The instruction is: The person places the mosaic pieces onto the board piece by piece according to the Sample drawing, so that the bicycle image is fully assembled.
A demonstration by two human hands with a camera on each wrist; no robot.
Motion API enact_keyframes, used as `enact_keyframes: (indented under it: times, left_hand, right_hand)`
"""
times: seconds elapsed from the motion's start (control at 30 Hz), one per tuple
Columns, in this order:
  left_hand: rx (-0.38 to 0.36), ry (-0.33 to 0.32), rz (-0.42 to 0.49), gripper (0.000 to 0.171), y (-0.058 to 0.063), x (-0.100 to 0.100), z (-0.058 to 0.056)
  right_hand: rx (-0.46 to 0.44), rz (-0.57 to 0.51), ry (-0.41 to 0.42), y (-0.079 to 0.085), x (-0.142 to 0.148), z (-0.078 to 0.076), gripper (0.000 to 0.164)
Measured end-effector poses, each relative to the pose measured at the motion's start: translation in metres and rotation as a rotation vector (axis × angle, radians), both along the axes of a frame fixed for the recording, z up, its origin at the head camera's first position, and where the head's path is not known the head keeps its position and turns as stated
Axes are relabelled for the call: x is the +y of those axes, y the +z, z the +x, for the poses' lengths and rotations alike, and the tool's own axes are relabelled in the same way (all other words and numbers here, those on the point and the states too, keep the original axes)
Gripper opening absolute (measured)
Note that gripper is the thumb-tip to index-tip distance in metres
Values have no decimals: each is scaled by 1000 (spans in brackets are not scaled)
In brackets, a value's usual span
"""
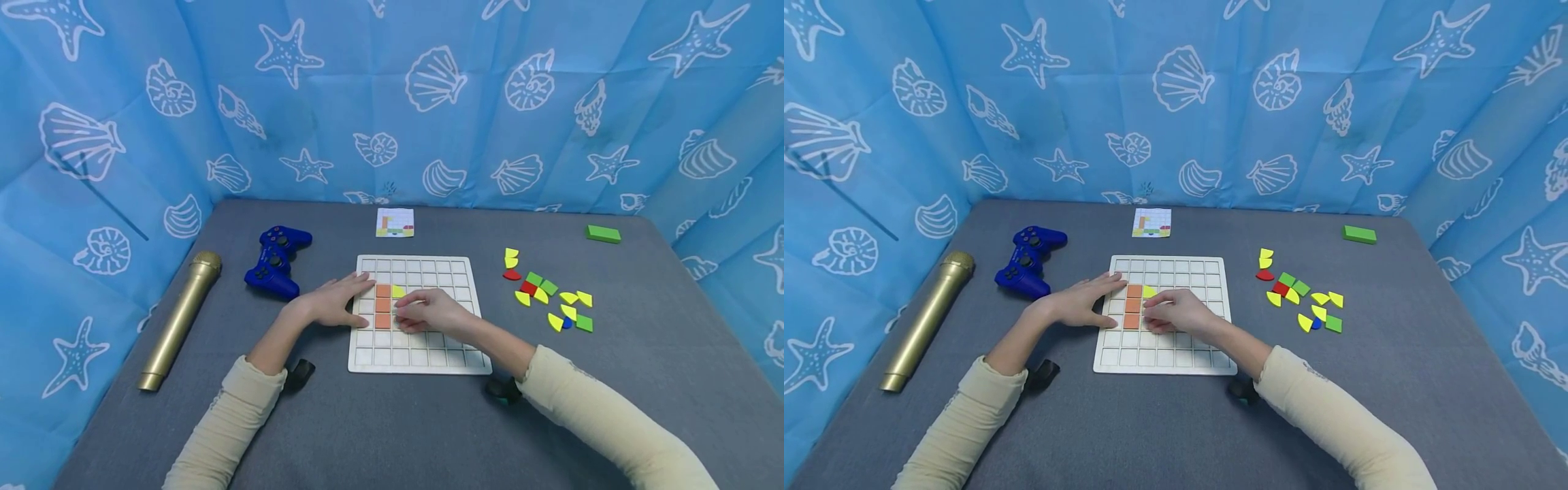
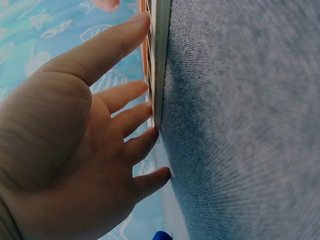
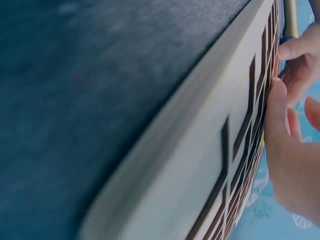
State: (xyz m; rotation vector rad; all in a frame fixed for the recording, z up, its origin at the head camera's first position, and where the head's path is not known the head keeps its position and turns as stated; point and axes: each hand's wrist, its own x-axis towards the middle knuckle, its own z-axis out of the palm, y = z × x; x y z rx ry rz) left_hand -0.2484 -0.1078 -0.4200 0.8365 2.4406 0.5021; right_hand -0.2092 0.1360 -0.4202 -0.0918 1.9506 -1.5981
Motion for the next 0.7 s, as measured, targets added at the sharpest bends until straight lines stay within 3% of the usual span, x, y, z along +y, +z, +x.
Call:
enact_keyframes:
  times: [0.37,0.7]
  left_hand:
    - [2,1,6,82,2,-1,2]
    - [10,-8,12,83,0,-1,1]
  right_hand:
    - [-125,-197,54,7,48,1,45]
    - [-178,-242,-41,13,96,3,54]
